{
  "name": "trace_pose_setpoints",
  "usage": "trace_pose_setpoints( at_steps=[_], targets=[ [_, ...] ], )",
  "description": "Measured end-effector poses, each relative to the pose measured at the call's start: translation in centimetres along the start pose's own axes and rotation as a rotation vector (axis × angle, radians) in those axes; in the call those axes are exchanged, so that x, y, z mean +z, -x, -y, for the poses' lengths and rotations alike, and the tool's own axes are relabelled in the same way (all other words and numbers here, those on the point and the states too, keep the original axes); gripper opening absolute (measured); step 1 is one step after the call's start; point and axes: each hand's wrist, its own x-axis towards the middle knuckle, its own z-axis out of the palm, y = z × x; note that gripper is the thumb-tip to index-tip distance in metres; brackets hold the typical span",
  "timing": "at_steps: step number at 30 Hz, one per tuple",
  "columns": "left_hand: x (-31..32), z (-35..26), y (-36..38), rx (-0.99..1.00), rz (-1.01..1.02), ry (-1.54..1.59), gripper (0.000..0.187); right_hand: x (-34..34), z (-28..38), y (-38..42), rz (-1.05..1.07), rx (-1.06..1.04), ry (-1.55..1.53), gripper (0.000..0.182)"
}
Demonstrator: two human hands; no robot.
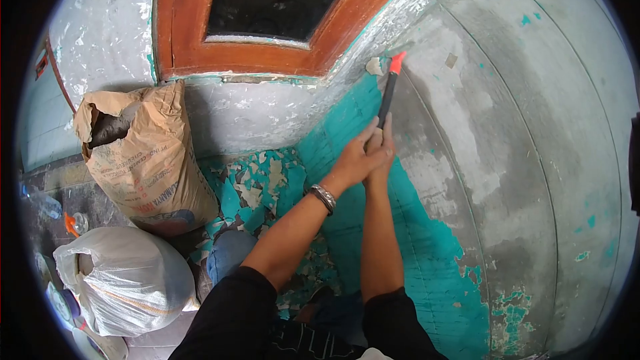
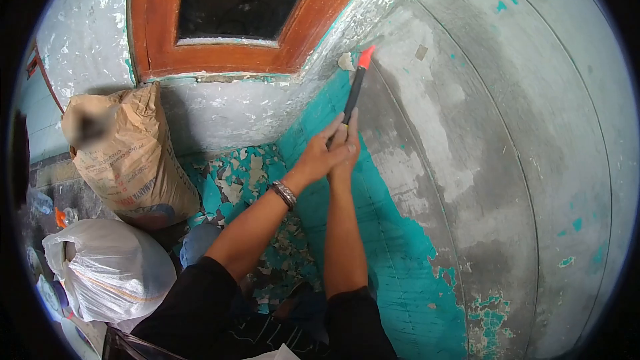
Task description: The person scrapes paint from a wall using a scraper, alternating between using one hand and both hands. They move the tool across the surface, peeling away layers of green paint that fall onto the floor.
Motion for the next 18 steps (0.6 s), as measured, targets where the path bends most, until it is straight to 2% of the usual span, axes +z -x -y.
trace_pose_setpoints(
  at_steps=[2,4,8,13,18],
  targets=[
    [0.0,0.1,-0.3,-0.075,-0.017,0.095,0.086,1.2,0.1,0.7,0.002,-0.006,0.01,0.053],
    [0.5,1.2,0.1,-0.002,-0.092,-0.024,0.087,0.7,0.2,0.6,0.01,-0.012,0.013,0.053],
    [2.7,2.4,2.2,0.032,-0.099,-0.084,0.088,-1.9,-0.3,1.4,0.019,-0.018,0.016,0.053],
    [4.6,1.5,4.2,0.041,0.02,-0.023,0.087,-4.8,-1.1,3.3,0.027,-0.025,0.022,0.053],
    [3.9,-0.9,3.5,0.035,0.063,-0.021,0.086,-4.3,-0.8,1.9,0.027,-0.026,0.036,0.053]
  ],
)
